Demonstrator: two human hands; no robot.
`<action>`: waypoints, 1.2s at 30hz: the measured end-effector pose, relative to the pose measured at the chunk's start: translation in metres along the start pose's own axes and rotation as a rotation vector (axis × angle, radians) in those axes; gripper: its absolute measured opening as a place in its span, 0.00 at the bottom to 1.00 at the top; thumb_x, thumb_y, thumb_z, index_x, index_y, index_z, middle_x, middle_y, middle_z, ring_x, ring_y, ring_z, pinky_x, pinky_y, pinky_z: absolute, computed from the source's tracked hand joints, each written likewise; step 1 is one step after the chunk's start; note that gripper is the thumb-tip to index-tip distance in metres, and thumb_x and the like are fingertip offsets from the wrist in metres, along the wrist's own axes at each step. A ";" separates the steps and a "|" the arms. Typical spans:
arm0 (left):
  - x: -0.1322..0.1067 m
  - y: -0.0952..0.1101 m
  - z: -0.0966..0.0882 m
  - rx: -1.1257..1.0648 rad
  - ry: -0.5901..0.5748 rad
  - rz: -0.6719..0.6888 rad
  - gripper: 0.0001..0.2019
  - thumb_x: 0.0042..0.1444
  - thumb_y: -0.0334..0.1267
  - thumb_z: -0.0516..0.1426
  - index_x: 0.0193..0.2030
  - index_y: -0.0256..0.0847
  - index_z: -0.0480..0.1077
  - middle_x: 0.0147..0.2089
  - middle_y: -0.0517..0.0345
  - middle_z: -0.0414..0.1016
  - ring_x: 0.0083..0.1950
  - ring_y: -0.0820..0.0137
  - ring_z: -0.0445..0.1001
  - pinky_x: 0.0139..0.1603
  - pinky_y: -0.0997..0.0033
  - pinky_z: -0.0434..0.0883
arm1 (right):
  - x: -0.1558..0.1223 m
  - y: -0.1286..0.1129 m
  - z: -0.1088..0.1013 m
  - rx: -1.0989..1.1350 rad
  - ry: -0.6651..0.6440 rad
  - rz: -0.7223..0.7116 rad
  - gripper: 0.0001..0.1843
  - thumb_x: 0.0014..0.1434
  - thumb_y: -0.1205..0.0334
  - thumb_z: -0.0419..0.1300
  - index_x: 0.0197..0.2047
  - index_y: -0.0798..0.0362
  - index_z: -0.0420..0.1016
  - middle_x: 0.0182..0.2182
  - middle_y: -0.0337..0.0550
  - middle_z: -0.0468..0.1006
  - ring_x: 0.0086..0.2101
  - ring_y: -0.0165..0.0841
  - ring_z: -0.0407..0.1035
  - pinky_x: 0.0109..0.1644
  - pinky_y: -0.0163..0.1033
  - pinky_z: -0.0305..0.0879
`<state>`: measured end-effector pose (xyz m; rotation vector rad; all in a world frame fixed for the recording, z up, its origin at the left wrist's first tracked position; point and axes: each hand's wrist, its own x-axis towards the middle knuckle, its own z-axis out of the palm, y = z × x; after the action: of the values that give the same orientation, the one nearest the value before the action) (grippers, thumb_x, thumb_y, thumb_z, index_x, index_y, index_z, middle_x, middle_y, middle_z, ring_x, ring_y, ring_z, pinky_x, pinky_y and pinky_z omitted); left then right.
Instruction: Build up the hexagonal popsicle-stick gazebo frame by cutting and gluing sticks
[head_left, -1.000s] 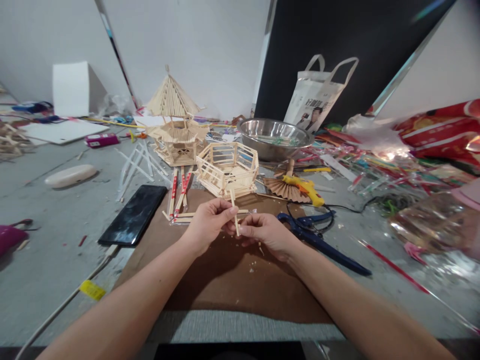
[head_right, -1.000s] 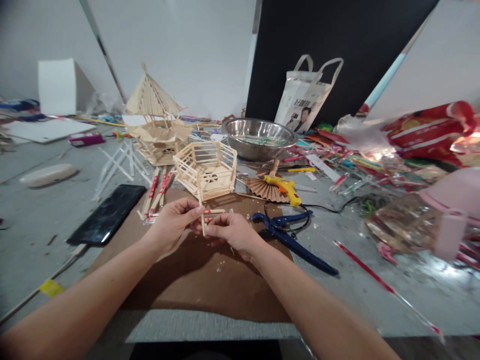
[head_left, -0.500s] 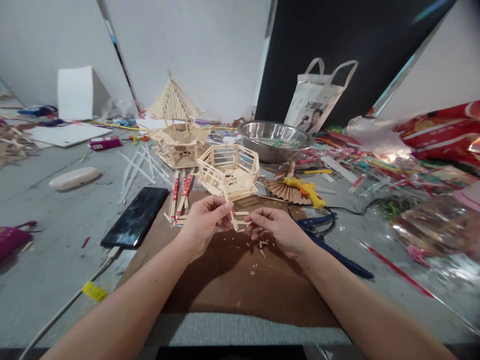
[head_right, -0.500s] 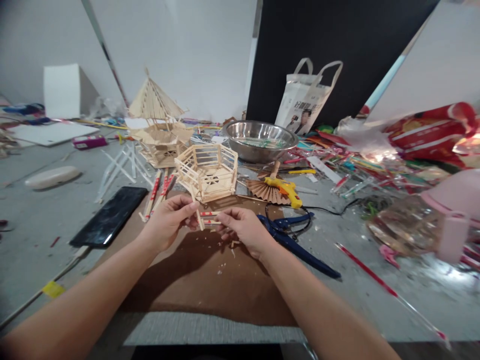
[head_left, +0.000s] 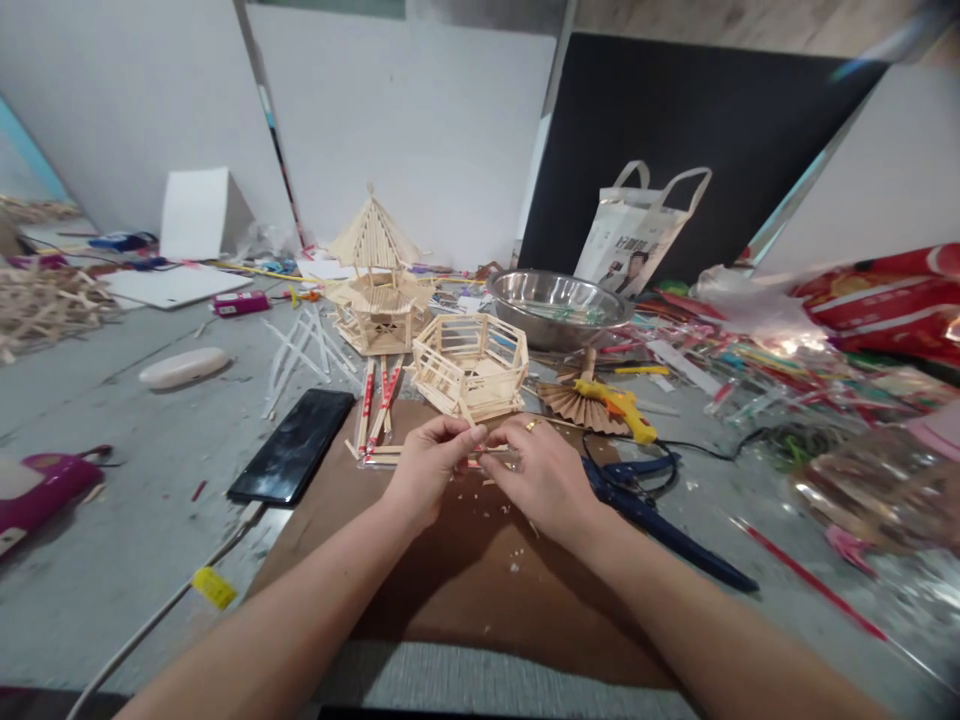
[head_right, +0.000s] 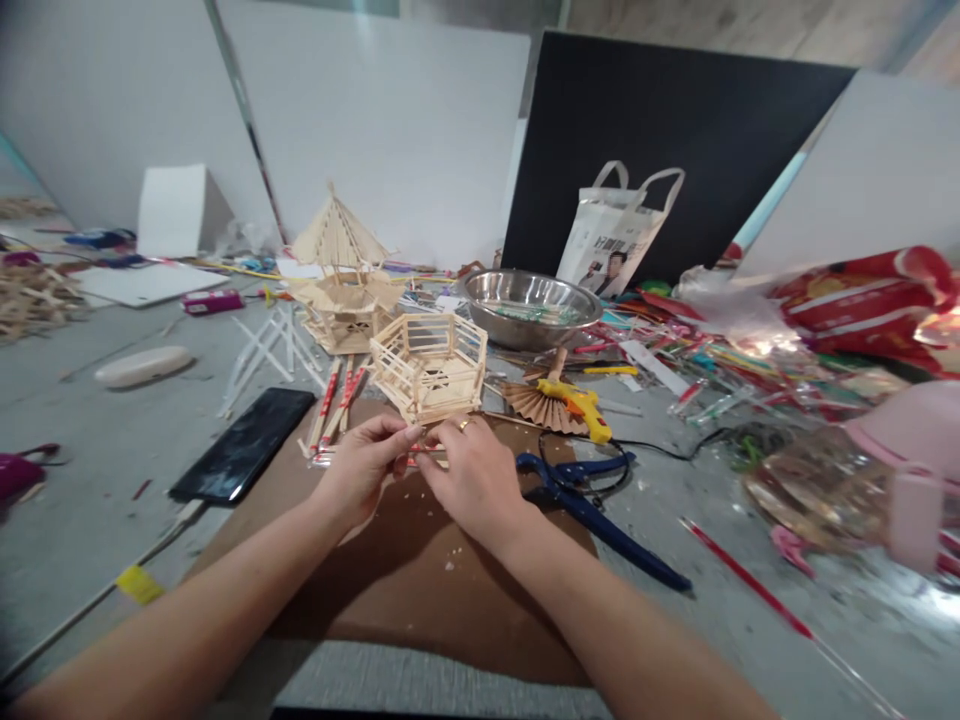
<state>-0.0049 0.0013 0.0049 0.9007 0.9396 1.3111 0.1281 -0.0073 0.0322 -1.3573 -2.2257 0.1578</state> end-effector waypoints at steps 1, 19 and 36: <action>0.000 0.000 0.000 0.003 0.002 0.001 0.14 0.37 0.42 0.62 0.23 0.35 0.64 0.18 0.67 0.63 0.16 0.83 0.57 0.16 0.81 0.55 | 0.001 -0.001 0.000 -0.018 -0.003 -0.001 0.08 0.53 0.58 0.52 0.32 0.51 0.69 0.34 0.42 0.72 0.38 0.33 0.63 0.40 0.36 0.57; 0.041 0.022 -0.043 0.385 0.342 0.199 0.13 0.40 0.36 0.55 0.36 0.35 0.66 0.34 0.57 0.68 0.32 0.74 0.65 0.30 0.78 0.61 | 0.099 0.038 -0.047 0.079 -0.220 0.132 0.12 0.48 0.57 0.52 0.28 0.55 0.71 0.23 0.39 0.73 0.24 0.28 0.65 0.27 0.32 0.56; 0.067 -0.007 -0.031 0.817 0.291 0.233 0.11 0.42 0.43 0.55 0.31 0.40 0.66 0.19 0.65 0.63 0.19 0.75 0.59 0.23 0.76 0.54 | 0.131 0.055 -0.053 -0.467 -0.377 -0.424 0.09 0.52 0.63 0.52 0.30 0.53 0.73 0.30 0.44 0.75 0.33 0.33 0.67 0.34 0.34 0.55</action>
<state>-0.0291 0.0681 -0.0166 1.4957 1.6995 1.2741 0.1501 0.1232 0.1067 -1.0956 -2.9495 -0.3010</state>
